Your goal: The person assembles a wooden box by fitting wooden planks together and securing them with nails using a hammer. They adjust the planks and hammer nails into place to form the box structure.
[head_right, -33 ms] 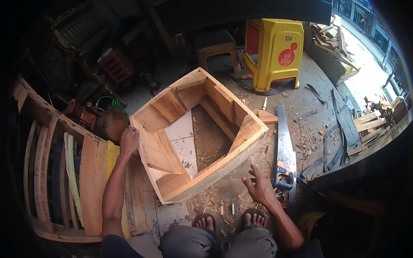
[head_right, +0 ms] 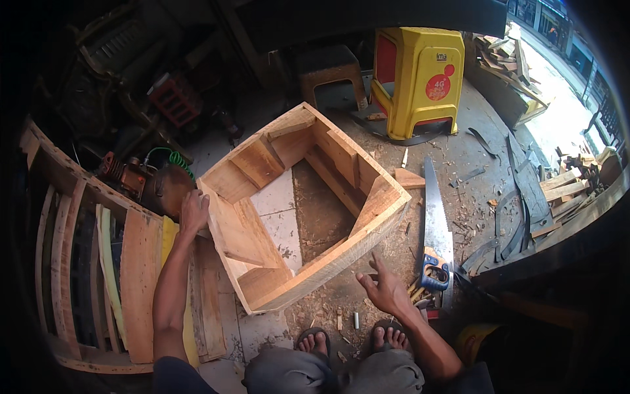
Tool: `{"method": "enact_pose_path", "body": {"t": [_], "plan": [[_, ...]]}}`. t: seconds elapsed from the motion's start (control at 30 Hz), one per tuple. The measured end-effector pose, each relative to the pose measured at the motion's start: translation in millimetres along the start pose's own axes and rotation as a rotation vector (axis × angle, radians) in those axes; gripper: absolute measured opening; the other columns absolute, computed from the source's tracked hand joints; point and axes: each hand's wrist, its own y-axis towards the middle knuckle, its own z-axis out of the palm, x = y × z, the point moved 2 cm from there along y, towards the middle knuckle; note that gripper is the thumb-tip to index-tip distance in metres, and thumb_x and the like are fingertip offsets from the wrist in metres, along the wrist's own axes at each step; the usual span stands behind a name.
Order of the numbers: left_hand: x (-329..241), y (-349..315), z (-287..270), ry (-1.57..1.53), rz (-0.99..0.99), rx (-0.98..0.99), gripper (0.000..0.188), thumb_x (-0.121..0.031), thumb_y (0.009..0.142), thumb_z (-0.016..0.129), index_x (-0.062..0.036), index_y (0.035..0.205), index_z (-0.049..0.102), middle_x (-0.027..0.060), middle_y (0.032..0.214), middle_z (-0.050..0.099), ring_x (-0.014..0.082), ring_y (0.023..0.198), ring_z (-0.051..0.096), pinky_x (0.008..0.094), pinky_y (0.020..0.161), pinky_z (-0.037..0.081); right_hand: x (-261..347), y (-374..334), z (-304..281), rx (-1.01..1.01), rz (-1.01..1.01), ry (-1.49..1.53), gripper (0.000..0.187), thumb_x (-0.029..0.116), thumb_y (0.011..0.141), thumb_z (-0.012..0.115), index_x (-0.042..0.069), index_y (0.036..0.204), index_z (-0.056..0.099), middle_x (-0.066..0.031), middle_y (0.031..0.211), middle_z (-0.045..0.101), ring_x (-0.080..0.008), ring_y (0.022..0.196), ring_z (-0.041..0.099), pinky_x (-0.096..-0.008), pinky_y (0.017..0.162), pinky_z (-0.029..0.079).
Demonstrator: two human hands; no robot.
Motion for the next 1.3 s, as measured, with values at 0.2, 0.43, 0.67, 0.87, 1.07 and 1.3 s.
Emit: {"method": "enact_pose_path", "body": {"t": [0.2, 0.43, 0.67, 0.87, 1.07, 1.3], "plan": [[63.8, 88.5, 58.8, -0.026, -0.084, -0.059, 0.06, -0.034, 0.092, 0.069, 0.0039, 0.135, 0.052, 0.0283, 0.135, 0.052, 0.0427, 0.127, 0.05, 0.0469, 0.108, 0.042, 32.2, 12.2, 85.1, 0.316, -0.045, 0.249, 0.123, 0.048, 0.096, 0.067, -0.011, 0.149, -0.026, -0.0449, 0.154, 0.023, -0.0468, 0.124, 0.06, -0.0485, 0.107, 0.047], [101.2, 92.0, 74.4, -0.034, -0.125, 0.194, 0.049, -0.027, 0.091, 0.069, 0.005, 0.125, 0.053, 0.0285, 0.127, 0.058, 0.0433, 0.121, 0.057, 0.0472, 0.103, 0.045, 8.5, 21.9, 109.2, 0.36, -0.064, 0.39, 0.135, 0.059, 0.094, 0.063, -0.01, 0.137, -0.044, -0.0459, 0.157, -0.008, -0.0532, 0.15, 0.01, -0.0493, 0.118, 0.034], [119.0, -10.8, 42.5, -0.053, -0.243, 0.112, 0.036, -0.025, 0.093, 0.067, 0.0051, 0.112, 0.058, 0.0249, 0.112, 0.061, 0.0406, 0.107, 0.062, 0.0471, 0.096, 0.046, 21.7, 27.9, 83.9, 0.213, -0.002, 0.413, 0.137, 0.066, 0.091, 0.061, -0.015, 0.14, -0.038, -0.0479, 0.156, -0.006, -0.0525, 0.151, 0.008, -0.0468, 0.124, 0.021], [71.0, -100.0, 7.6, 0.062, -0.71, 0.01, 0.05, -0.039, 0.097, 0.058, 0.0088, 0.111, 0.06, 0.0313, 0.113, 0.065, 0.0486, 0.107, 0.062, 0.0496, 0.098, 0.044, 36.5, 153.5, -3.6, 0.228, -0.013, 0.261, 0.124, 0.08, 0.088, 0.047, -0.003, 0.159, -0.01, -0.0362, 0.162, 0.013, -0.0496, 0.143, 0.036, -0.054, 0.119, 0.033], [-61.1, -203.4, -9.5, -0.473, -0.873, 0.136, 0.04, -0.039, 0.107, 0.049, -0.0002, 0.103, 0.061, 0.0115, 0.085, 0.065, 0.019, 0.071, 0.064, 0.0307, 0.06, 0.054, -68.4, 336.8, -121.6, -0.474, -0.047, -0.565, 0.062, 0.03, 0.097, 0.059, 0.005, 0.151, 0.041, -0.029, 0.143, 0.054, -0.0407, 0.135, 0.05, -0.0491, 0.109, 0.044], [-56.7, -218.5, 6.1, -0.962, -0.914, -0.067, 0.06, -0.051, 0.109, 0.036, -0.0002, 0.136, 0.051, 0.015, 0.127, 0.06, 0.0234, 0.111, 0.06, 0.0384, 0.093, 0.05, -170.8, 345.0, -179.4, -0.16, -0.127, -0.975, 0.091, 0.041, 0.079, 0.075, 0.002, 0.151, 0.036, -0.0314, 0.14, 0.049, -0.0502, 0.127, 0.05, -0.0515, 0.109, 0.042]]}}
